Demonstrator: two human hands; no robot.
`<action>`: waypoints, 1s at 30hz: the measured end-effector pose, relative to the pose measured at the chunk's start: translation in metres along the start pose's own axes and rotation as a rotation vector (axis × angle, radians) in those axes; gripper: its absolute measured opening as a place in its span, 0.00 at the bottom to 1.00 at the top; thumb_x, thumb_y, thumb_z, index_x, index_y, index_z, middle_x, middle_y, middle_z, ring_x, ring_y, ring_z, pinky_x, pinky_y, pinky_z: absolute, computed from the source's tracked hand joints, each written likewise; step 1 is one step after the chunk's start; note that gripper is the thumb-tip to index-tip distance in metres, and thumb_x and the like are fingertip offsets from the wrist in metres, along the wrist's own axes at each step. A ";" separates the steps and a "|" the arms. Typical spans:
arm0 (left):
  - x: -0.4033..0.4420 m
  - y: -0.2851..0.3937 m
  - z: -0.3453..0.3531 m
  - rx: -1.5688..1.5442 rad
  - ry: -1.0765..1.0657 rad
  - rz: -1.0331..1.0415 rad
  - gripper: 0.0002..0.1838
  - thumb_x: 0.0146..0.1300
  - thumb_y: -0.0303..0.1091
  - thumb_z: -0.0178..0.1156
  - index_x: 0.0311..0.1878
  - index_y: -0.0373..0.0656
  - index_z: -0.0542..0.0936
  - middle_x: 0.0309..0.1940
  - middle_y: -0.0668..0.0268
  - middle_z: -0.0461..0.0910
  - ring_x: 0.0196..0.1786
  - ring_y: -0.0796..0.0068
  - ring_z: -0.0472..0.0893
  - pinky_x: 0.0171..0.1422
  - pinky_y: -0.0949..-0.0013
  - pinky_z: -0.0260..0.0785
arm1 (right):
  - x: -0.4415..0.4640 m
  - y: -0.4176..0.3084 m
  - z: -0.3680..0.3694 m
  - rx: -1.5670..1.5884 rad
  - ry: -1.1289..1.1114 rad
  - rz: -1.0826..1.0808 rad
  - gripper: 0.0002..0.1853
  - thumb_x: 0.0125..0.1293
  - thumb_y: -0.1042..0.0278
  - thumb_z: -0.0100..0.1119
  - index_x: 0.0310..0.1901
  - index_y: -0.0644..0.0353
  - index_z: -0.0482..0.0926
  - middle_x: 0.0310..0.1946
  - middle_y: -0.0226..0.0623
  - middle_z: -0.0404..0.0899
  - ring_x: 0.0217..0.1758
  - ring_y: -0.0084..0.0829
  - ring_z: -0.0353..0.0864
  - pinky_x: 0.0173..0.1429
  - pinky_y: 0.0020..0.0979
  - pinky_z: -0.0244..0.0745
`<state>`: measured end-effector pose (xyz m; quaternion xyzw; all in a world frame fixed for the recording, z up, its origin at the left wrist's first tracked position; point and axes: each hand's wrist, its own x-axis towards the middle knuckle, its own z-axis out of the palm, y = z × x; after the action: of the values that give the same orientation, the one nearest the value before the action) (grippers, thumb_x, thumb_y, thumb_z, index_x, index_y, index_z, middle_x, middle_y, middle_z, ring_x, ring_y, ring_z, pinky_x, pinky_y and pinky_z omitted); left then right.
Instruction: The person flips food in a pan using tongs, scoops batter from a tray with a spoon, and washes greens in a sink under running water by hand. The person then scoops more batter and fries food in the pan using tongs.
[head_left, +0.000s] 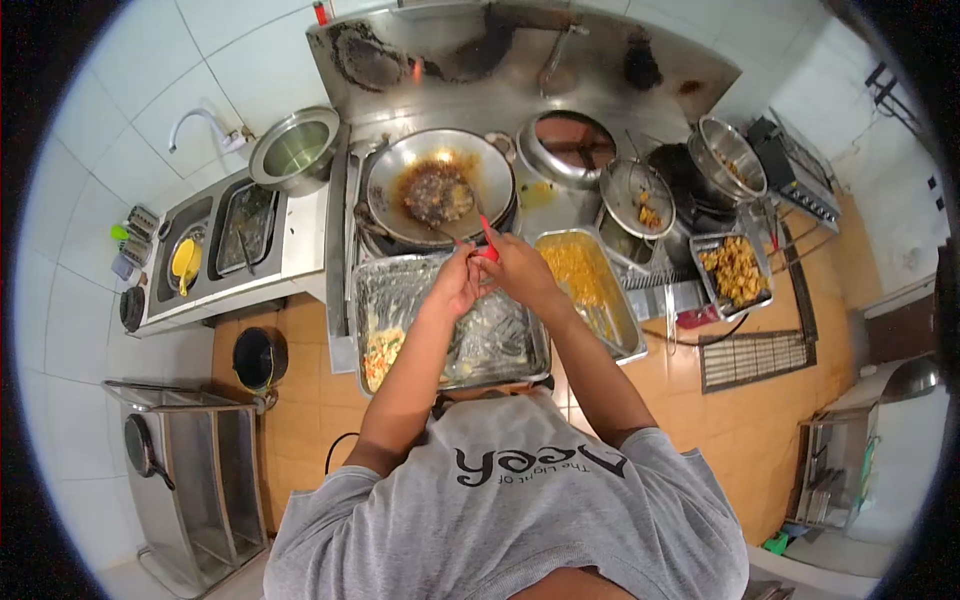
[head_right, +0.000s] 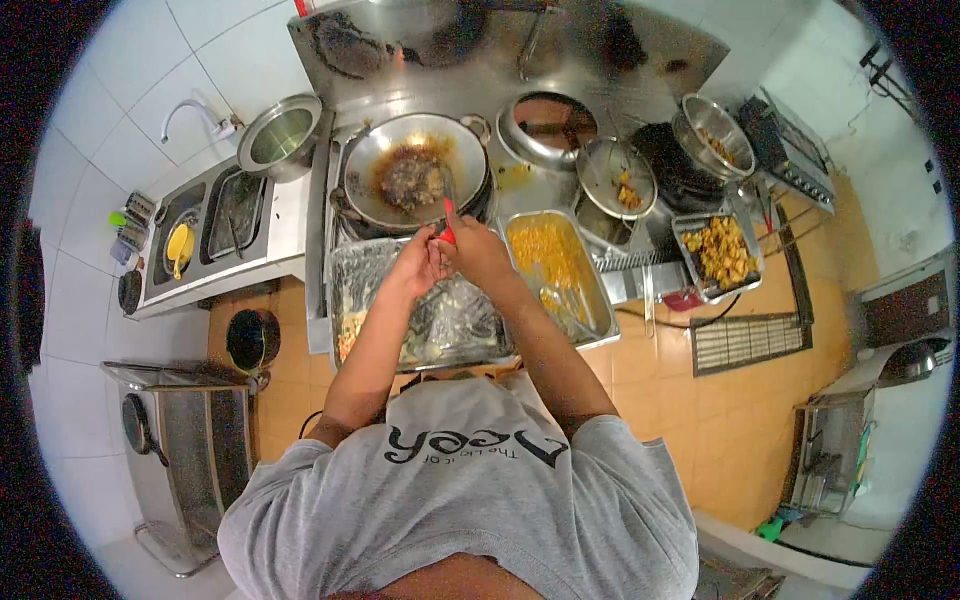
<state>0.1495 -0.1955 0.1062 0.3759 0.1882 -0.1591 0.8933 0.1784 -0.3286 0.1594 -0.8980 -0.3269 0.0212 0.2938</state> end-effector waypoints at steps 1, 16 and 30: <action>0.009 0.001 -0.006 -0.030 -0.049 0.009 0.15 0.66 0.47 0.38 0.40 0.50 0.71 0.30 0.74 0.77 0.35 0.76 0.76 0.46 0.61 0.68 | 0.007 -0.001 -0.002 0.017 -0.034 0.055 0.27 0.56 0.56 0.57 0.55 0.62 0.67 0.36 0.48 0.74 0.41 0.48 0.74 0.43 0.42 0.69; 0.024 0.018 -0.018 0.008 0.172 0.263 0.13 0.65 0.45 0.41 0.38 0.50 0.72 0.27 0.72 0.78 0.29 0.80 0.77 0.34 0.71 0.71 | 0.042 0.007 0.016 0.053 -0.036 -0.092 0.22 0.60 0.58 0.53 0.53 0.58 0.68 0.40 0.47 0.73 0.43 0.50 0.73 0.46 0.42 0.69; 0.018 0.018 -0.020 0.047 0.121 0.184 0.15 0.65 0.45 0.45 0.43 0.41 0.68 0.29 0.62 0.77 0.32 0.69 0.78 0.40 0.63 0.74 | -0.025 0.008 0.013 0.206 0.163 0.032 0.26 0.59 0.64 0.54 0.58 0.62 0.64 0.37 0.45 0.73 0.38 0.43 0.75 0.41 0.39 0.71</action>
<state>0.1686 -0.1717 0.0960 0.4214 0.2028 -0.0579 0.8820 0.1601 -0.3422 0.1408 -0.8670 -0.2835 -0.0135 0.4095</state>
